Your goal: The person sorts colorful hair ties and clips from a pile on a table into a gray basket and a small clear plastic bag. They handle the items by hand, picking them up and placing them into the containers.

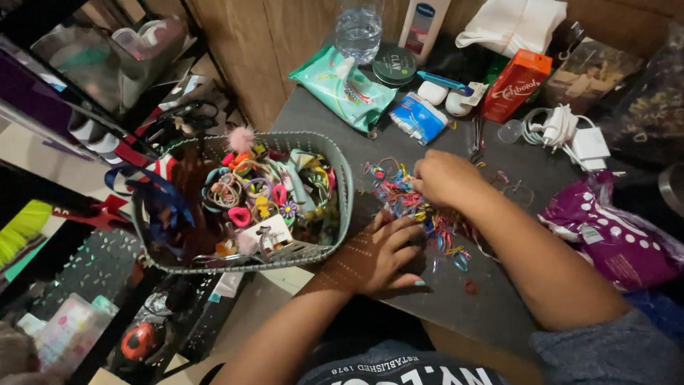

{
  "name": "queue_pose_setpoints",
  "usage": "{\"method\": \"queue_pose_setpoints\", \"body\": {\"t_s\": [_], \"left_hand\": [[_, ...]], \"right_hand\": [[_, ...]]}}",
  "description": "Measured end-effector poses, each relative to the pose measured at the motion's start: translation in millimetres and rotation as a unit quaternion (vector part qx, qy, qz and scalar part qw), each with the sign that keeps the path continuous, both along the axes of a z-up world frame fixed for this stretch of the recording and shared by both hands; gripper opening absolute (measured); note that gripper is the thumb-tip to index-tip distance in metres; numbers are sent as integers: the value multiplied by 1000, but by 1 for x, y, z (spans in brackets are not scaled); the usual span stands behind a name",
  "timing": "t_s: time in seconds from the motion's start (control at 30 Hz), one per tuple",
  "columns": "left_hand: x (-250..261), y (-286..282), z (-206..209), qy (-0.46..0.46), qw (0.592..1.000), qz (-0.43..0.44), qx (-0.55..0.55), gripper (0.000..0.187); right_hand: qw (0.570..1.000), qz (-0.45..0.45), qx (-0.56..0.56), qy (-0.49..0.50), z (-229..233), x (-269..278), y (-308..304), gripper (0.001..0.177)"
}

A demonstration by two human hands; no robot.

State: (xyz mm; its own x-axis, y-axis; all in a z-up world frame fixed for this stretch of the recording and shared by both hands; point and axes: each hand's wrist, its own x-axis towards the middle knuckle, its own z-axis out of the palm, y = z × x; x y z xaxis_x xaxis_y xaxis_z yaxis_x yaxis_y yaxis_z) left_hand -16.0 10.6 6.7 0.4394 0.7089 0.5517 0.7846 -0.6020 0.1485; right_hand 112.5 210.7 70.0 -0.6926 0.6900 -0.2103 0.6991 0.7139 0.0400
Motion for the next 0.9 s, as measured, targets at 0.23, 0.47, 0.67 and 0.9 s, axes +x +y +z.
{"method": "queue_pose_setpoints", "body": {"t_s": [0.23, 0.47, 0.67, 0.9], "left_hand": [[13, 1, -31, -83, 994, -60, 33, 40], [7, -23, 70, -35, 997, -61, -34, 24], [-11, -17, 178, 56, 997, -52, -7, 8], [-16, 67, 184, 48, 980, 12, -192, 47]], "right_hand": [[992, -23, -70, 99, 48, 17, -8, 17], [973, -41, -30, 226, 49, 56, -8, 14], [930, -125, -89, 334, 60, 72, -39, 10], [858, -18, -50, 511, 49, 90, -53, 24]]}}
